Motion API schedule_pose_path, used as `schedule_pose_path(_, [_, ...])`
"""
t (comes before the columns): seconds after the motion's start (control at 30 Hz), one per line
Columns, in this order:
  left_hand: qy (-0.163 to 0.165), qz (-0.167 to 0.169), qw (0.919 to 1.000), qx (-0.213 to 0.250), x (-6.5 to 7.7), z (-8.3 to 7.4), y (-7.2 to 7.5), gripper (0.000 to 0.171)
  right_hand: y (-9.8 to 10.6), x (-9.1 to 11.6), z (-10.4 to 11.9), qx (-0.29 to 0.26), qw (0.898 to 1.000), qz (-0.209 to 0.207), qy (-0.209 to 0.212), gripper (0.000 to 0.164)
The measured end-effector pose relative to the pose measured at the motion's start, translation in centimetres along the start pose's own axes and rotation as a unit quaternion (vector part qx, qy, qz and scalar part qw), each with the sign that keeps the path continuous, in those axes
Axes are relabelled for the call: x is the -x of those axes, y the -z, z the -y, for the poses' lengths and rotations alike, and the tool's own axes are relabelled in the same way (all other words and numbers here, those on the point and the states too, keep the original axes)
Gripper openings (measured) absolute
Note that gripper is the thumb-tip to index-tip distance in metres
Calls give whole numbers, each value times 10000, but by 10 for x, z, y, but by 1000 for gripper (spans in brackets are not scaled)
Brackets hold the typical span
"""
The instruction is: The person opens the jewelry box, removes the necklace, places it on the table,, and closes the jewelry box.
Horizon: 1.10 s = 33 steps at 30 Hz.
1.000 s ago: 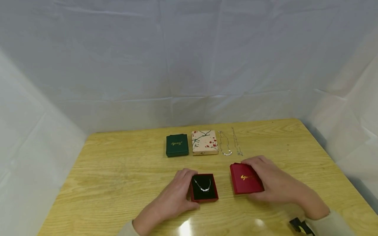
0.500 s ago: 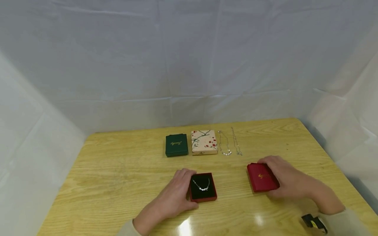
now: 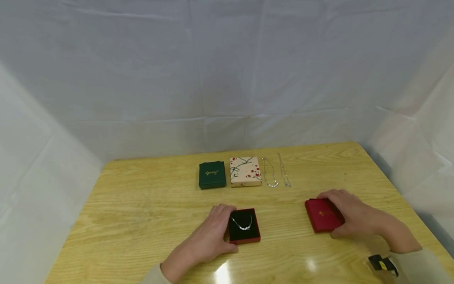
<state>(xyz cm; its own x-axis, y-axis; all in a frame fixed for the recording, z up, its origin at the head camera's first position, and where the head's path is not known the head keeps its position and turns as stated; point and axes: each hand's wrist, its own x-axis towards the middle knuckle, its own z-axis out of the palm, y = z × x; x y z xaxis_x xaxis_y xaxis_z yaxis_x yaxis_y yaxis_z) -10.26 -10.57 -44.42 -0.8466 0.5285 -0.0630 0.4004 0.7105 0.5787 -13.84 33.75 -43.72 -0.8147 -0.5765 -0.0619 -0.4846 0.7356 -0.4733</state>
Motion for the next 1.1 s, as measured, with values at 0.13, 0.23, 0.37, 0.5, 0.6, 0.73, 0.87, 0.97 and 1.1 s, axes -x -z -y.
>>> schedule_pose_path(0.13, [18, 52, 10000, 52, 0, 0, 1, 97, 0, 1, -3, -14, 10000, 78, 1, 90])
schedule_pose_path(0.23, [26, 82, 9999, 95, -1, 0, 1, 98, -1, 1, -5, -45, 9999, 118, -12, 91])
schedule_pose_path(0.37, [46, 101, 9998, 141, -1, 0, 1, 101, -2, 1, -7, -69, 9999, 132, -13, 92])
schedule_pose_path(0.5, [78, 104, 9998, 159, 0, 0, 2, 104, -4, 1, -8, -84, 9998, 163, -19, 95])
schedule_pose_path(0.6, [121, 111, 9997, 171, 1, -1, 2, 105, -5, 1, -7, -93, 9998, 175, -50, 99])
schedule_pose_path(0.73, [163, 111, 9996, 206, 1, -1, 3, 106, -4, 0, -2, -14, 9999, 21, -98, 99])
schedule_pose_path(0.87, [164, 52, 9996, 236, 2, 1, 4, 107, -4, -5, 11, 193, 9992, -340, 27, 88])
schedule_pose_path(0.97, [150, -9, 9996, 246, 3, 2, 5, 107, -4, -13, 24, 290, 9982, -508, 121, 75])
schedule_pose_path(1.1, [110, -34, 9996, 265, 3, 4, 4, 106, -6, -27, 44, 252, 9979, -525, 284, 59])
